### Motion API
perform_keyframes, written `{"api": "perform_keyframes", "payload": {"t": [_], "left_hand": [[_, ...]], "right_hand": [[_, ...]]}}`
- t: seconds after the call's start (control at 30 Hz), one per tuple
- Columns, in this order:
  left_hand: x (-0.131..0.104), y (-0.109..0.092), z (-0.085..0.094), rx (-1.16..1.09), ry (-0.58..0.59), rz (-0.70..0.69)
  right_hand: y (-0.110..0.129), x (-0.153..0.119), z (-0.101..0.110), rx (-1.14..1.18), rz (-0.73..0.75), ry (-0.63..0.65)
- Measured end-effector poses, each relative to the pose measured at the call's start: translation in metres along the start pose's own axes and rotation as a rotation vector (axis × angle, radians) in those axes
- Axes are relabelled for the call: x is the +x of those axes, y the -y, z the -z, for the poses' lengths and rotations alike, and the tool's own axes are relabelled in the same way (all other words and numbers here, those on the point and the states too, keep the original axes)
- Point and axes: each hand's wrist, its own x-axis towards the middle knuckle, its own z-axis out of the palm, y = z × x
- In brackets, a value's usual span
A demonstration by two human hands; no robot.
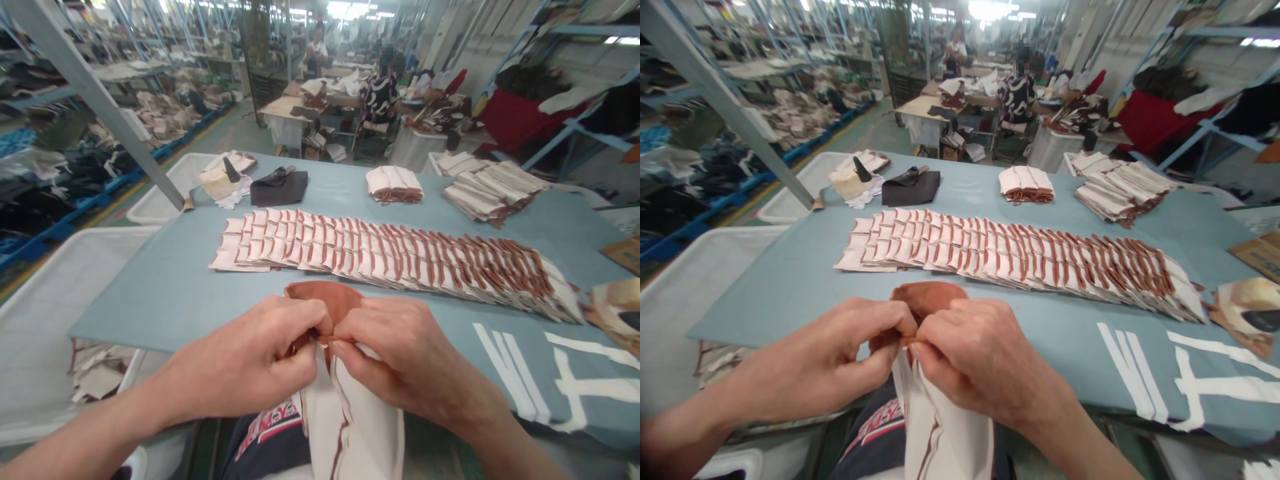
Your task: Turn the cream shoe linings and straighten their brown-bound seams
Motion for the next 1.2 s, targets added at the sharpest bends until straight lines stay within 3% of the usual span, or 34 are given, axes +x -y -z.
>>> {"api": "perform_keyframes", "payload": {"t": [0.1,0.27,0.33,0.47,0.67,0.87,1.0,1.2], "left_hand": [[0.002,0.005,-0.006,-0.191,0.023,0.004],[0.011,0.034,-0.028,-0.777,0.121,0.067],[0.014,0.045,-0.036,-0.875,0.109,0.114],[0.014,0.055,-0.041,-0.852,0.082,0.128],[0.014,0.047,-0.040,-0.716,0.063,0.152],[0.017,0.041,-0.054,-0.697,-0.098,0.264],[0.017,0.039,-0.059,-0.687,-0.182,0.271],[0.019,0.039,-0.062,-0.751,-0.218,0.288]], "right_hand": [[-0.002,-0.003,0.000,0.010,0.001,-0.011],[-0.012,-0.001,-0.005,0.153,-0.050,-0.049],[-0.015,0.000,-0.006,0.227,-0.110,-0.030],[-0.019,0.003,-0.004,0.353,-0.266,0.045],[-0.025,0.004,-0.003,0.425,-0.346,0.144],[-0.030,0.004,-0.014,0.466,-0.344,-0.033],[-0.032,0.005,-0.017,0.474,-0.314,-0.059],[-0.037,0.005,-0.019,0.383,-0.236,-0.101]]}}
